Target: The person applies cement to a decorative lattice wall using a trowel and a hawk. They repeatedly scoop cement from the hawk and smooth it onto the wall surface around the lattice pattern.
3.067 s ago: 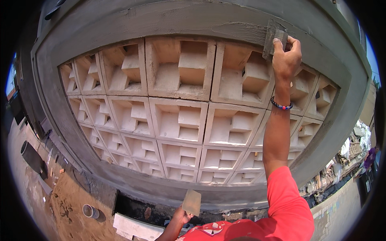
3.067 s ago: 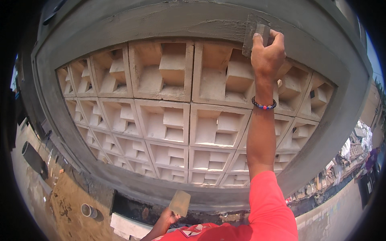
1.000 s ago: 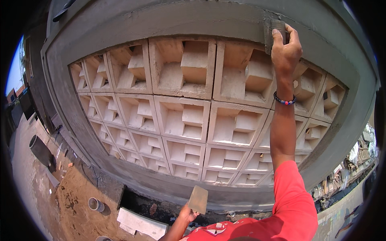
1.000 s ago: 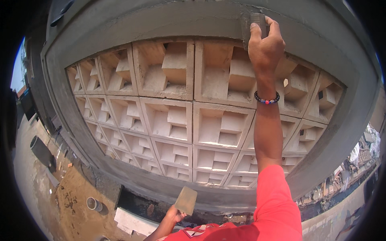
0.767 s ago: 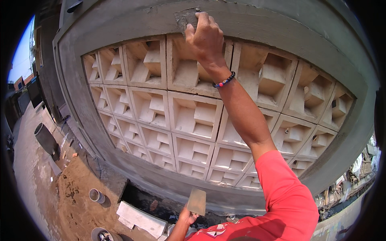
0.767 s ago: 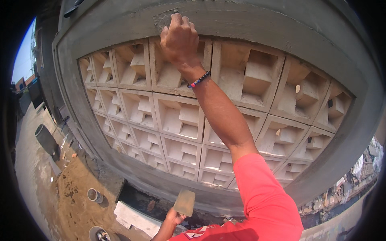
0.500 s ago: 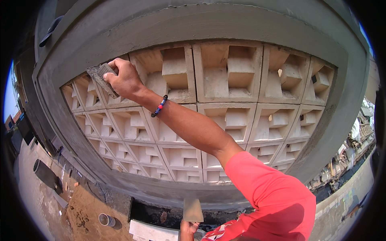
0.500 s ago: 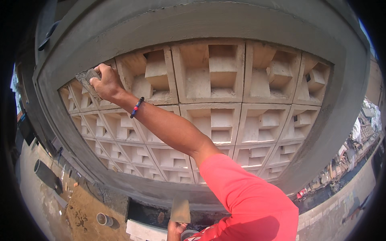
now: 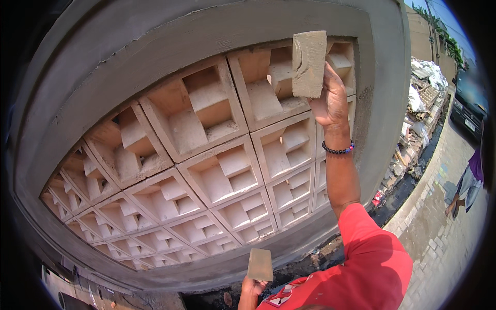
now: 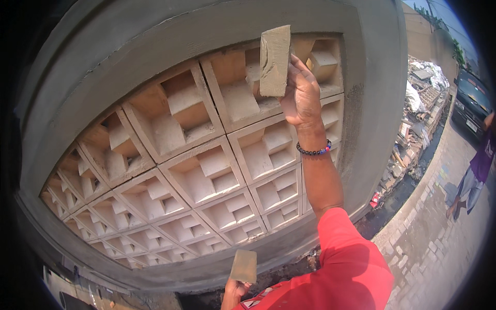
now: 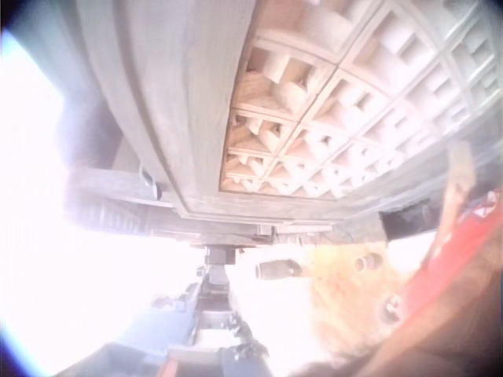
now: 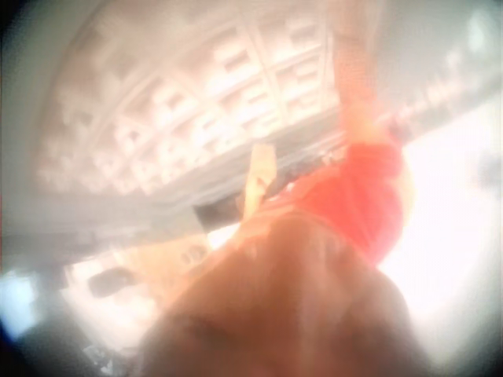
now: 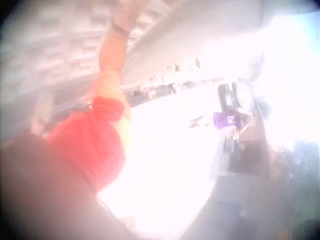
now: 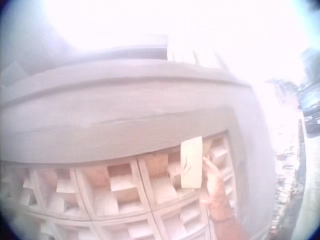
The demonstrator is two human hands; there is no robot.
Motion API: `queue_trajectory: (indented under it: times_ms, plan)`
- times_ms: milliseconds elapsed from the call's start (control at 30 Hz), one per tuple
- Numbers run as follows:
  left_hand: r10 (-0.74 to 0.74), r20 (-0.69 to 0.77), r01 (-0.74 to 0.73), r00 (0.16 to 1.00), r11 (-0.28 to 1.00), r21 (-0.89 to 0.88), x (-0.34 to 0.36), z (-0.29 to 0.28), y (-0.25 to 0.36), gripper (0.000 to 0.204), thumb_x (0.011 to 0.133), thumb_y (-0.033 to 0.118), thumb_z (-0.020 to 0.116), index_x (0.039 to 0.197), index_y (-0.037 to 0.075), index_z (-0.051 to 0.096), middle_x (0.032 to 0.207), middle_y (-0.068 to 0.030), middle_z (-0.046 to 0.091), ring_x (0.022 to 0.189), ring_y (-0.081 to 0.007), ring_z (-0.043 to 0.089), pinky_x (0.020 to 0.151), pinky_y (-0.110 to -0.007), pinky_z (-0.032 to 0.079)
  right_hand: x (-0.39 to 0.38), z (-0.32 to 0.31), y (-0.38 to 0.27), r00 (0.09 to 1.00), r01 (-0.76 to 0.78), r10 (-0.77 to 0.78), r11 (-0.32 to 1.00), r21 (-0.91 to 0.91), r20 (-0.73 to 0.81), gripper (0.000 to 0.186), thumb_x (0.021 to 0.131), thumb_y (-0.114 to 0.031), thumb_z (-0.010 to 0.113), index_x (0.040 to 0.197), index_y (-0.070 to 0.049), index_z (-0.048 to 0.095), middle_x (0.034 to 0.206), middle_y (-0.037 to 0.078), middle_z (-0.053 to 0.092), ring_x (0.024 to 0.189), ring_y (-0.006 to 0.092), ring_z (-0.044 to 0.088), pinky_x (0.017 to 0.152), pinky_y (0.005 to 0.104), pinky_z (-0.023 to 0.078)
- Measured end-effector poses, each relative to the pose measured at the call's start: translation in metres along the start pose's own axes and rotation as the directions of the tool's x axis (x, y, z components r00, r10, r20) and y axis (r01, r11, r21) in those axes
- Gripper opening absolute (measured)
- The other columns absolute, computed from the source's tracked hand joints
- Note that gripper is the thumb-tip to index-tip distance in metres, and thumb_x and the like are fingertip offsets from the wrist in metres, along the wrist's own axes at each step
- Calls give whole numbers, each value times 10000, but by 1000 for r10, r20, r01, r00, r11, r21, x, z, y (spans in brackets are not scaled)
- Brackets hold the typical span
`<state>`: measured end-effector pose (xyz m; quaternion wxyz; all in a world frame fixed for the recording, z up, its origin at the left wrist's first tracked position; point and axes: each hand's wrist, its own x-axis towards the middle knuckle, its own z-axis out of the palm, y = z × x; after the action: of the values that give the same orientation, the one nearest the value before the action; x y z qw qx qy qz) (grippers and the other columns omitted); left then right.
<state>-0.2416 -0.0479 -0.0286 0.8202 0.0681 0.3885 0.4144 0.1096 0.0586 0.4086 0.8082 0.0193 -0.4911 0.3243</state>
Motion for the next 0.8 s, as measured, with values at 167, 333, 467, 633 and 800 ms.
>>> queue_trajectory:
  times_ms: [167,333,467,633,800]
  plan:
    - [-25,13,24,1000,997,74,6,42,-7,229,873,184,558,1051,41,571,931,-110,643,772,-237,637,572,-338,504,73,-19,-48,927,311,-375,807,-502,-29,305,876,-86,562,1156,24,515,979,96,626,858,136,614,731,260,510]
    - [-56,72,52,996,997,57,20,43,-20,223,869,183,561,1047,48,571,926,-104,641,752,-225,629,567,-324,493,115,-14,-29,791,332,-579,131,-934,200,284,827,-118,624,1074,14,583,870,64,656,773,111,616,682,256,502]
    - [-71,12,69,997,995,74,24,55,-25,212,866,171,559,1040,51,574,935,-103,640,761,-226,631,577,-333,495,90,41,40,700,458,-579,-86,-885,418,316,776,-83,611,1063,32,546,987,205,613,893,347,604,793,394,487]
    - [-77,122,72,990,997,42,41,59,-23,218,874,189,550,1045,56,575,949,-95,641,794,-243,635,618,-369,513,35,72,54,715,667,-427,181,-722,553,323,759,-48,591,1066,29,530,940,185,586,854,356,569,774,427,467]
    - [-84,5,84,996,995,54,14,90,-14,223,878,204,544,1045,60,577,955,-88,642,807,-253,634,637,-380,518,54,24,-21,840,455,-530,576,-680,114,273,772,-22,565,1036,43,536,872,132,607,789,216,586,733,324,476]
